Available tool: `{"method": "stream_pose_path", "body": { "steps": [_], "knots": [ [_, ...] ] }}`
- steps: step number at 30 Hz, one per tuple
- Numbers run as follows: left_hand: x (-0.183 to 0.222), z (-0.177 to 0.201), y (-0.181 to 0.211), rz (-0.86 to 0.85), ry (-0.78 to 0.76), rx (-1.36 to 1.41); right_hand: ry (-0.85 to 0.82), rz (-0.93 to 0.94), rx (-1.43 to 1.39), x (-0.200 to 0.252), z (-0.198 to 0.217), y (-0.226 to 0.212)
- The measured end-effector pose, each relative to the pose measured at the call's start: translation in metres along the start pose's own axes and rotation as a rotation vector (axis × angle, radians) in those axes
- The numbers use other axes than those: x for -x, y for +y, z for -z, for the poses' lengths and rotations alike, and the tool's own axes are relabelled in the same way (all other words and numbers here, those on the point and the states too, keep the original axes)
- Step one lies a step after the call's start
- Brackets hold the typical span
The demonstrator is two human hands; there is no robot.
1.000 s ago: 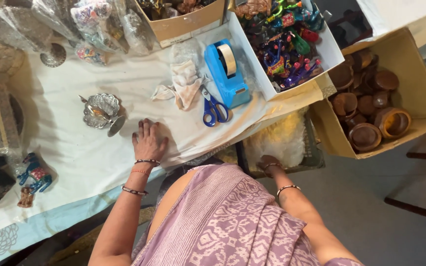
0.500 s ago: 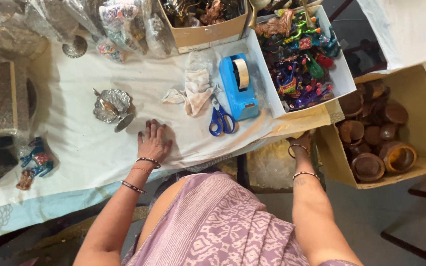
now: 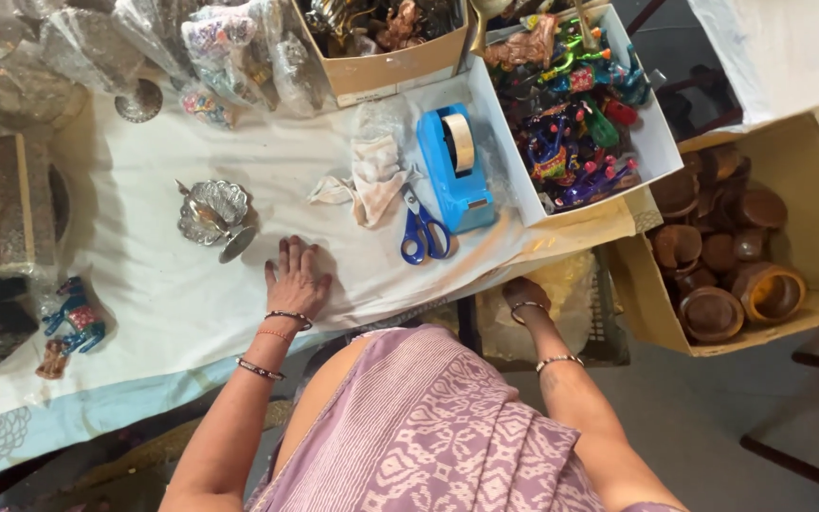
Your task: The recorder cleans silver-colored figurines and wraps them securely in bubble wrap.
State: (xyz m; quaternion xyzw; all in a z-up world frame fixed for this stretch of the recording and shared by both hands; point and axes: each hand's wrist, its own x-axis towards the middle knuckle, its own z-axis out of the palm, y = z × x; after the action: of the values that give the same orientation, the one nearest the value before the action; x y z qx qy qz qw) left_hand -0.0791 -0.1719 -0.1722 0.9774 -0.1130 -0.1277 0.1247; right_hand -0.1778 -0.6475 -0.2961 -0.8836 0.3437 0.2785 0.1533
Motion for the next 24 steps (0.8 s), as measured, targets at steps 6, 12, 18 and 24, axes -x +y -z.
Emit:
{"method": "stream_pose_path", "body": {
  "steps": [6, 12, 18, 24],
  "knots": [
    [-0.008, 0.012, 0.018, 0.042, 0.04, 0.108, 0.095, 0.18, -1.042, -0.036, -0.025, 0.114],
    [-0.023, 0.038, 0.093, -0.332, 0.093, 0.542, 0.106, 0.215, -1.797, 0.045, 0.083, 0.131],
    [-0.024, 0.089, 0.197, -0.557, -0.431, 0.86, -0.269, 0.467, -2.007, 0.143, 0.162, 0.056],
    [-0.024, 0.071, 0.261, -0.971, -0.387, 1.204, -0.427, 0.629, -1.896, 0.139, 0.146, 0.049]
  ]
}}
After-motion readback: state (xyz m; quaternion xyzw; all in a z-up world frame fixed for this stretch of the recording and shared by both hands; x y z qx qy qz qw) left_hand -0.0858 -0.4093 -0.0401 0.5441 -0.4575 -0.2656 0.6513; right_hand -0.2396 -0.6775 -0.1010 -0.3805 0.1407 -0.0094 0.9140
